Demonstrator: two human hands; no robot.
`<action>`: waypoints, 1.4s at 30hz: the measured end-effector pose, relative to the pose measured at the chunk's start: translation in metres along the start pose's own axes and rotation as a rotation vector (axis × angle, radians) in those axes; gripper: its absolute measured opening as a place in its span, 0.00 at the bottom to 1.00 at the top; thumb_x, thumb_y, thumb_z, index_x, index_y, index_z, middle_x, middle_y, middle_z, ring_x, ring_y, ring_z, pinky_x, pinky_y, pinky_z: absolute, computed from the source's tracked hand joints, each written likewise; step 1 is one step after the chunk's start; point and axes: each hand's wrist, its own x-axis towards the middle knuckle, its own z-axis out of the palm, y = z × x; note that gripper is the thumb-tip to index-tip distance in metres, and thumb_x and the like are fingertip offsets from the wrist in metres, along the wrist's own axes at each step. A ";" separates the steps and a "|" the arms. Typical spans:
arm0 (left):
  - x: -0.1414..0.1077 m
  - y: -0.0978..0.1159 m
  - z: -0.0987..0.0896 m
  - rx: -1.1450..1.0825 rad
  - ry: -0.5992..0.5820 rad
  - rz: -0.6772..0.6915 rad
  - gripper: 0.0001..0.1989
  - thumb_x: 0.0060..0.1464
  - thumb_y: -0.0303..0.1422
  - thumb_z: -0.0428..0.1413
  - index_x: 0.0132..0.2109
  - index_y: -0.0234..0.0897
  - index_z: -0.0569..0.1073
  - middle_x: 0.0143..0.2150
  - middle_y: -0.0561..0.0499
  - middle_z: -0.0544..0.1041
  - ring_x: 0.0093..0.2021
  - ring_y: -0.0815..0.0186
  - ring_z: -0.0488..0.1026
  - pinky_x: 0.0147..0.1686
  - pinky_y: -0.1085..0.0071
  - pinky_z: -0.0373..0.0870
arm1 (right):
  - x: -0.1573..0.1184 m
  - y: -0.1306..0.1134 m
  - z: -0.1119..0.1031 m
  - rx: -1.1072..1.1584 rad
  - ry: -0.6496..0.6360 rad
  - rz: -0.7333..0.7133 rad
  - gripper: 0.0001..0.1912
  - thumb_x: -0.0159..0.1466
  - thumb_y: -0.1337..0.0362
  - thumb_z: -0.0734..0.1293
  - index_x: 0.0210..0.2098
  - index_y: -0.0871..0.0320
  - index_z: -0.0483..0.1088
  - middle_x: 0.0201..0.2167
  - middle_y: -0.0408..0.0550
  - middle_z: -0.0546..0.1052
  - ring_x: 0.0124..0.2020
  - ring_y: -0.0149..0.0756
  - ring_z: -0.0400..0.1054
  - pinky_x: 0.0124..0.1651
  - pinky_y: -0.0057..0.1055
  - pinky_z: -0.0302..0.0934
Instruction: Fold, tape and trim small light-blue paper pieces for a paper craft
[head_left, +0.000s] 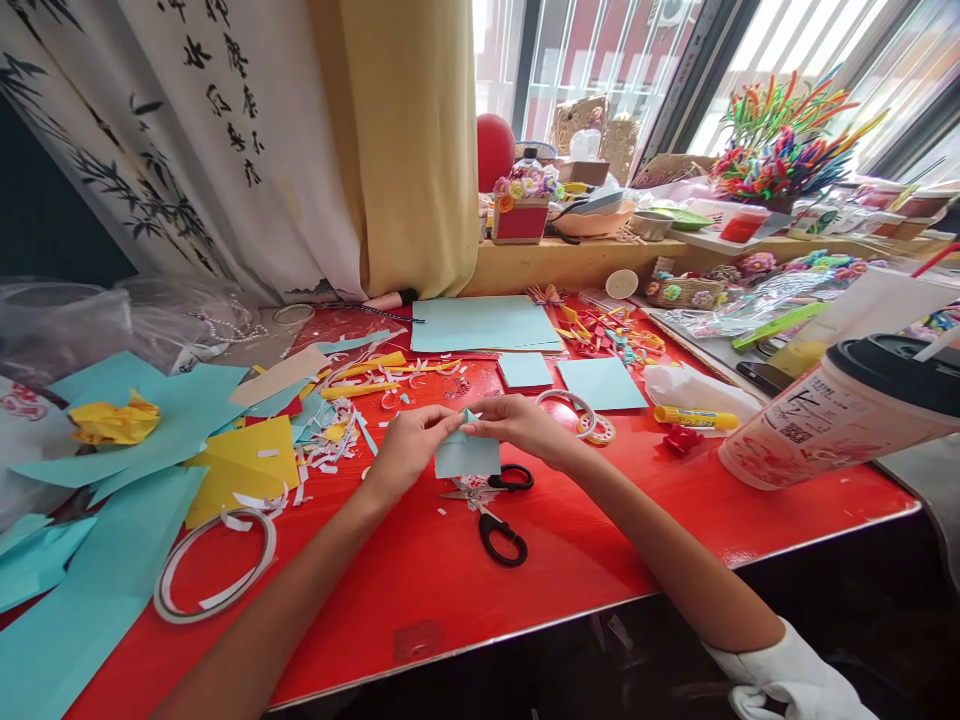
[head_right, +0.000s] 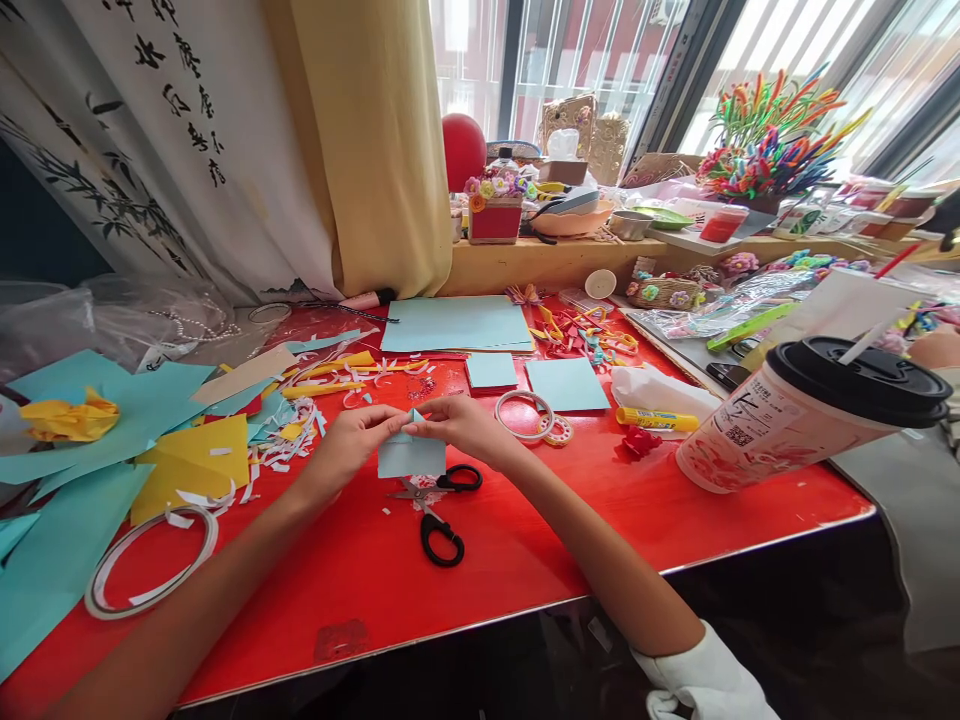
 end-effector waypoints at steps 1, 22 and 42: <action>0.000 0.000 0.000 0.021 0.013 0.005 0.17 0.50 0.45 0.50 0.33 0.35 0.74 0.31 0.50 0.75 0.31 0.66 0.67 0.29 0.74 0.60 | 0.000 -0.001 0.000 0.025 -0.026 -0.006 0.18 0.55 0.52 0.64 0.31 0.63 0.70 0.22 0.41 0.67 0.24 0.26 0.58 0.27 0.24 0.53; 0.002 -0.002 0.001 0.015 -0.016 -0.032 0.18 0.51 0.45 0.48 0.34 0.35 0.74 0.31 0.52 0.74 0.31 0.67 0.65 0.27 0.75 0.58 | 0.001 0.001 0.000 0.425 -0.143 0.179 0.17 0.52 0.60 0.70 0.37 0.65 0.72 0.29 0.48 0.74 0.30 0.30 0.68 0.35 0.26 0.65; 0.003 -0.010 0.002 -0.020 -0.031 -0.047 0.16 0.50 0.44 0.50 0.34 0.35 0.72 0.30 0.51 0.71 0.29 0.68 0.63 0.25 0.75 0.58 | 0.003 0.005 -0.006 0.361 -0.165 0.230 0.12 0.55 0.60 0.67 0.27 0.66 0.71 0.21 0.44 0.71 0.23 0.25 0.66 0.29 0.23 0.63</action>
